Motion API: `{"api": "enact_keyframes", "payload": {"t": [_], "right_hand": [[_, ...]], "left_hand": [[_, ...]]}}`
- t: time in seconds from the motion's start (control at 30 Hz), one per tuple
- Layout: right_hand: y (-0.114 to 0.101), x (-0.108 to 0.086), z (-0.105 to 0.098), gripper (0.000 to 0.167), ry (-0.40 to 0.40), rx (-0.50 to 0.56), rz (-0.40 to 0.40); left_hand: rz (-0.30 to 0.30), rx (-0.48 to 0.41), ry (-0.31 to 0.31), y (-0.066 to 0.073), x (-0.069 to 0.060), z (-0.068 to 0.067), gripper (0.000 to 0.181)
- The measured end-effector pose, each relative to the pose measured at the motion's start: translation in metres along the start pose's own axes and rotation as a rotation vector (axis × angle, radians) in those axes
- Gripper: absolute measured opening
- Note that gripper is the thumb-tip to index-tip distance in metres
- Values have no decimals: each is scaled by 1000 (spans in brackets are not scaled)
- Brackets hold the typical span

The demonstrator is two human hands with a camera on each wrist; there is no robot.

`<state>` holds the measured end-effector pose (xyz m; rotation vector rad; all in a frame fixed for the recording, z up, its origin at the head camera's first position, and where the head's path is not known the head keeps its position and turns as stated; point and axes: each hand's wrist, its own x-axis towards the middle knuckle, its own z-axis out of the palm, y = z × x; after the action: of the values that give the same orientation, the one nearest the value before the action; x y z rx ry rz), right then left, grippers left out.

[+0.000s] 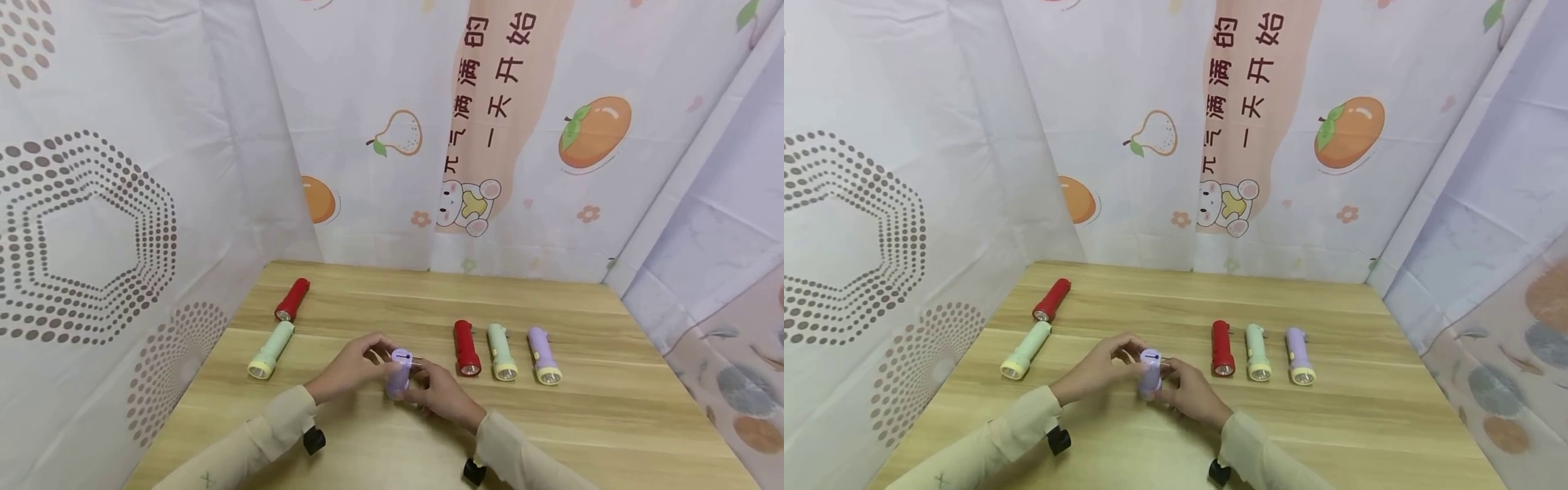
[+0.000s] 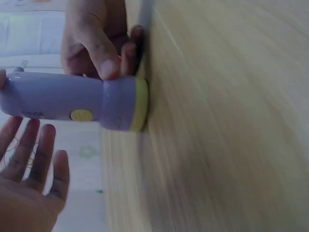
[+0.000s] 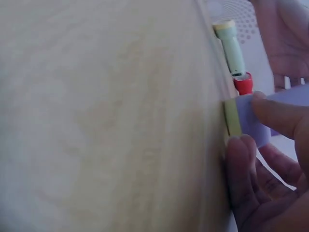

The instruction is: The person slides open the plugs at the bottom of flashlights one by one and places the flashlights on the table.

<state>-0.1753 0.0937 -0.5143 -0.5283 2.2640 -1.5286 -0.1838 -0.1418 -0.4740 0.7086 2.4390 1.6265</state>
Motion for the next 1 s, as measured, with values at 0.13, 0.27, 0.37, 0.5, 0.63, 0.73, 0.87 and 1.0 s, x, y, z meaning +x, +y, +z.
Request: {"api": "enact_keyframes", "payload": {"t": [0.13,0.27,0.37,0.5,0.63,0.73,0.87,1.0], "right_hand": [[1,-2,3,63,69,-100,-79],[1,-2,9,63,128,-164,-139],[1,-1,12,58,163,-203,-145],[1,-1,14,56,176,-227,-149],[1,-2,14,56,172,-240,-152],[1,-4,14,56,168,-248,-140],[-1,-5,13,53,163,-243,-129],[-3,-6,12,48,152,-228,-112]], "left_hand": [[84,28,3,1,-4,-1,34],[161,64,22,0,-6,3,36],[194,87,39,-1,-6,6,37],[205,103,49,-2,-6,8,39],[203,106,62,-3,-6,11,39],[208,99,80,-4,-6,14,38],[206,91,120,-4,-5,17,37],[175,76,172,-1,-2,20,36]]}}
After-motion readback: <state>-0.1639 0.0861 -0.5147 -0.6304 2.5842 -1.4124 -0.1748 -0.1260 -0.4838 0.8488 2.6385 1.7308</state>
